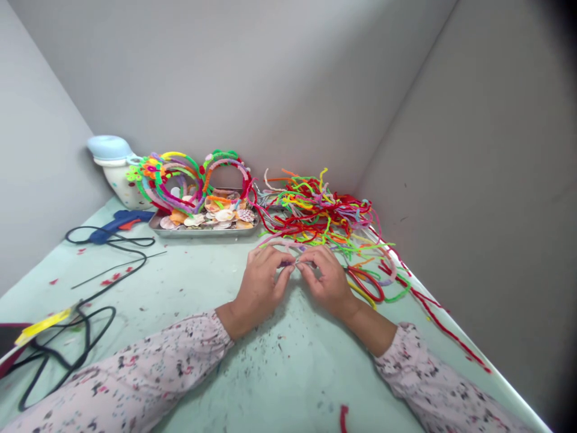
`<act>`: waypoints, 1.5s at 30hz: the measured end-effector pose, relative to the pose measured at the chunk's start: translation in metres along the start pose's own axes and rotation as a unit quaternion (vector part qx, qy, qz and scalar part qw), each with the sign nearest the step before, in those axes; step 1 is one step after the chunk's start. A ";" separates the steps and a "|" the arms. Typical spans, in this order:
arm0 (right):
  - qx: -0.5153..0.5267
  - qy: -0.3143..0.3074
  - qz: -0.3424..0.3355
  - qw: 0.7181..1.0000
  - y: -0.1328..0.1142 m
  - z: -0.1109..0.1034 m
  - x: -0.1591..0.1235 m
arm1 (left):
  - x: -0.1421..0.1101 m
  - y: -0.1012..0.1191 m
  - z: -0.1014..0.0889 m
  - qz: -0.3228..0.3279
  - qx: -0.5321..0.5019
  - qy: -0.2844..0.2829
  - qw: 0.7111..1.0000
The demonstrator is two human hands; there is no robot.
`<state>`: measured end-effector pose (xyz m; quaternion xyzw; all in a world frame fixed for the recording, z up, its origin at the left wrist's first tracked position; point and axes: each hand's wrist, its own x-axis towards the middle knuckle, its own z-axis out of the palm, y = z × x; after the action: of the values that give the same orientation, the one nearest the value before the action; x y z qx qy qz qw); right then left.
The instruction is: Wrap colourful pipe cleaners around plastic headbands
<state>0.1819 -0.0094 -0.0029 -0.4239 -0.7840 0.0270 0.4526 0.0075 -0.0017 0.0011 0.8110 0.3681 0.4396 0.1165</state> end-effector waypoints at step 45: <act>-0.045 -0.087 0.006 0.995 0.003 0.003 0.001 | 0.001 0.002 -0.001 0.000 -0.045 -0.023 0.999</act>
<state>0.1809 -0.0056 -0.0050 -0.4447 -0.8184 0.0310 0.3625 0.0079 -0.0030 0.0036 0.8149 0.3452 0.4368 0.1612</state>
